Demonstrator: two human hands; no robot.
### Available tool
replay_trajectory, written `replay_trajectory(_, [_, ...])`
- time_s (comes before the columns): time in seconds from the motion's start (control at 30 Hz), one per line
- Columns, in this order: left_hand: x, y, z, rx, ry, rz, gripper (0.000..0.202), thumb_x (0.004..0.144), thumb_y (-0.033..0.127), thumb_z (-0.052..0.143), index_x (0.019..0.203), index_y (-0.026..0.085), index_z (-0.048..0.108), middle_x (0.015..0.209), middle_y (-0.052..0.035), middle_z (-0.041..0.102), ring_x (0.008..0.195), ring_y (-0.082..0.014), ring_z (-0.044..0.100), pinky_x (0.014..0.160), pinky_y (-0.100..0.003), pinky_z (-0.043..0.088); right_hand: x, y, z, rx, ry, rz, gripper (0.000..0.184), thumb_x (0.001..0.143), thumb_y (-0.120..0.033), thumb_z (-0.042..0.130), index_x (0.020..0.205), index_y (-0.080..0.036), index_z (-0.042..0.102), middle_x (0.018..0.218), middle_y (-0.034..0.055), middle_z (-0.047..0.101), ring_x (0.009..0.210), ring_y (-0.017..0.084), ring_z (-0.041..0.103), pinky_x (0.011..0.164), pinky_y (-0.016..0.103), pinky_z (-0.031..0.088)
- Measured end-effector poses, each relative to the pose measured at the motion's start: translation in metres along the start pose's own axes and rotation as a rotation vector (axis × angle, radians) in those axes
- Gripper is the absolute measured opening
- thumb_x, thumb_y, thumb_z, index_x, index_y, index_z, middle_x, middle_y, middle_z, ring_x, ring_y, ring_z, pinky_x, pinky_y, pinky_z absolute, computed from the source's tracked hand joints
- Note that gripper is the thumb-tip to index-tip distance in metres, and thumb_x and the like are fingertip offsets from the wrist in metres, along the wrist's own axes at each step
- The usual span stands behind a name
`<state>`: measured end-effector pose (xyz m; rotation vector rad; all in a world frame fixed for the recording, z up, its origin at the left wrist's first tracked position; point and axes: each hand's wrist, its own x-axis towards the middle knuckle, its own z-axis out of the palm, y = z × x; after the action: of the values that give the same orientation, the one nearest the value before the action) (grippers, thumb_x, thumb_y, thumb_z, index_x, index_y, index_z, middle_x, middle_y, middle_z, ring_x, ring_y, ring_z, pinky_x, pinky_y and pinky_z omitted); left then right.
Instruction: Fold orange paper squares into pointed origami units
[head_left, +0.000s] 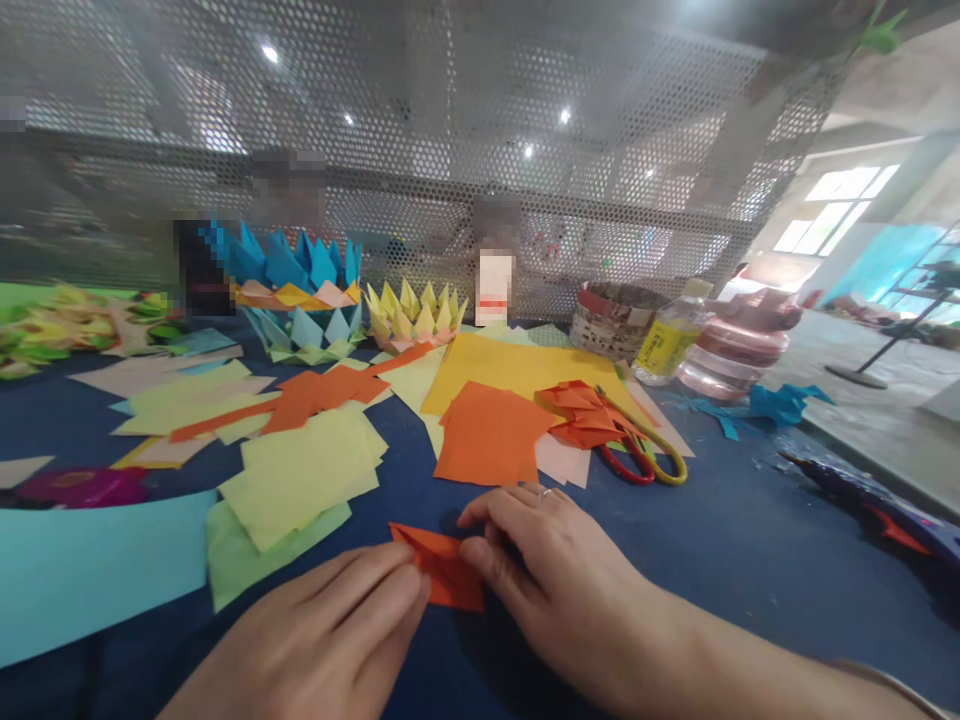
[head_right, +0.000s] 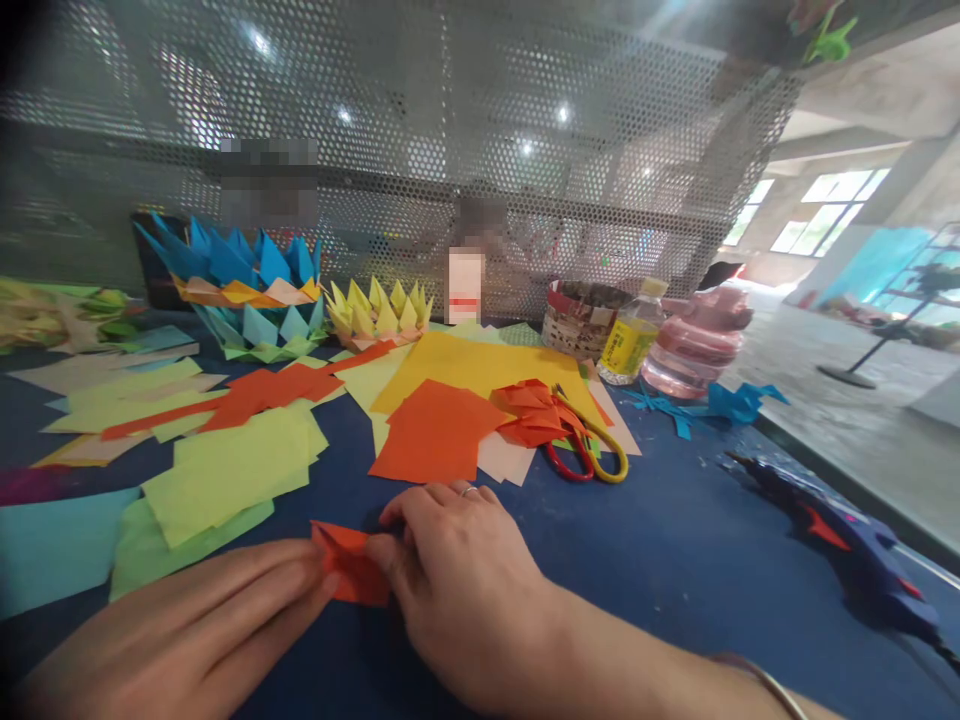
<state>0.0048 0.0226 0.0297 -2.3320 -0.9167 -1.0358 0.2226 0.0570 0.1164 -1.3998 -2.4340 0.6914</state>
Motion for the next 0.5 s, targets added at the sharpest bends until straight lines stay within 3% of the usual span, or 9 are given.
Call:
replay_trajectory(0.13, [-0.006,0.000,0.003,0.014,0.015,-0.025,0.040,0.103,0.003,0.031,0.110,0.021,0.066,0.096,-0.0025,0.076,0.093,-0.0162,0.072,0.095,-0.026,0.056,0.009,-0.008,0.014,-0.178,0.021,0.058,0.011,0.102,-0.028,0.066,0.099,-0.018,0.069,0.098,0.0098,0.074,0.094,0.028,0.069,0.085,0.040,0.048])
replay_trajectory(0.23, [-0.011,0.000,0.005,0.032,0.023,-0.008,0.035,0.100,0.007,0.040,0.114,0.023,0.068,0.099,-0.0022,0.077,0.096,-0.0166,0.074,0.102,-0.027,0.056,0.011,-0.008,0.019,-0.156,0.060,0.028,0.010,0.095,-0.027,0.072,0.095,-0.019,0.067,0.098,0.0090,0.072,0.092,0.027,0.067,0.083,0.039,0.048])
replay_trajectory(0.33, [-0.010,-0.002,0.004,0.055,0.040,0.013,0.033,0.101,0.007,0.040,0.107,0.021,0.069,0.097,-0.0027,0.076,0.091,-0.0162,0.074,0.099,-0.026,0.056,0.009,-0.006,0.021,-0.085,0.093,-0.019,0.008,0.093,-0.022,0.072,0.090,-0.020,0.064,0.094,0.0063,0.070,0.086,0.024,0.065,0.080,0.036,0.047])
replay_trajectory(0.4, [-0.006,-0.002,0.002,0.065,0.024,0.023,0.035,0.102,0.005,0.038,0.101,0.020,0.070,0.096,-0.0030,0.076,0.089,-0.0159,0.074,0.096,-0.025,0.055,0.007,-0.004,0.022,-0.024,0.121,-0.034,0.007,0.092,-0.019,0.070,0.094,-0.020,0.064,0.091,0.0047,0.070,0.082,0.022,0.064,0.078,0.035,0.047])
replay_trajectory(0.5, [0.000,-0.002,-0.002,0.075,-0.017,0.048,0.041,0.101,0.001,0.034,0.099,0.019,0.070,0.097,-0.0029,0.076,0.090,-0.0156,0.072,0.095,-0.025,0.053,0.008,-0.002,0.023,0.067,0.145,-0.086,0.027,0.090,-0.009,0.063,0.115,-0.018,0.063,0.089,0.0032,0.071,0.079,0.020,0.065,0.075,0.032,0.048])
